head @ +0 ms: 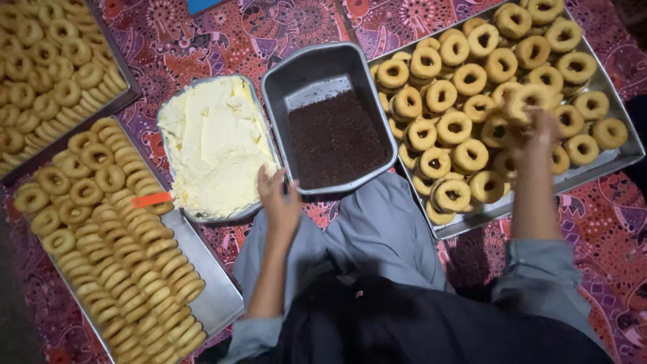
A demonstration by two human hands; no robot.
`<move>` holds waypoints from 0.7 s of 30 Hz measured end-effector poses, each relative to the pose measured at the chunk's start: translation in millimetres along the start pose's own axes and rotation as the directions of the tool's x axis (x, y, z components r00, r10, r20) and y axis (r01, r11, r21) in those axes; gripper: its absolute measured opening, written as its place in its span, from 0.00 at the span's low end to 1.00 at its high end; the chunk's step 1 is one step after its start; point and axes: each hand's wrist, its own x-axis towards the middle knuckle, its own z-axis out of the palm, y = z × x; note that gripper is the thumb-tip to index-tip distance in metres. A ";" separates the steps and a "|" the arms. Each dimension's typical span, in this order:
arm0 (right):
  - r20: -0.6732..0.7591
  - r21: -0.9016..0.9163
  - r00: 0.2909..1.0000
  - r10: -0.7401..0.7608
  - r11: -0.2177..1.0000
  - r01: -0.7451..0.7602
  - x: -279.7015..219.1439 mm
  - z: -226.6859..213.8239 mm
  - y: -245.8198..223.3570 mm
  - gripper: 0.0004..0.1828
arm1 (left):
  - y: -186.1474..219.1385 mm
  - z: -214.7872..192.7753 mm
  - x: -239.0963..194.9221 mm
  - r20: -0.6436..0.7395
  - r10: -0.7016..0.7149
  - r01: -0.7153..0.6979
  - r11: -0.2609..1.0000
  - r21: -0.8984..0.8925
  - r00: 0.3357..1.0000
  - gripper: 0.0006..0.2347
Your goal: The person sits on the floor and repeatedly picks up ring-shaped donuts, fills them with a white cream using a small spatula, and then places them into a tray of dark crumbs. The filled donuts are then arranged on a separate tray.
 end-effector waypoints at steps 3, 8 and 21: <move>-0.136 -0.036 0.989 -0.063 0.998 0.059 27.2 -39.5 -28.4 0.13 | -49.1 -52.4 -48.9 -0.130 -0.148 0.154 0.987 0.037 0.980 0.14; -0.179 -0.096 0.972 0.152 0.981 -0.171 45.7 -56.5 -16.8 0.19 | -99.8 -77.1 -129.0 -0.292 -0.210 0.280 0.934 0.222 0.933 0.12; 0.413 -0.882 0.641 -0.647 -0.108 0.459 -34.2 138.5 51.7 0.39 | -57.4 -14.3 -81.9 0.292 -0.019 -0.096 0.923 0.372 0.956 0.23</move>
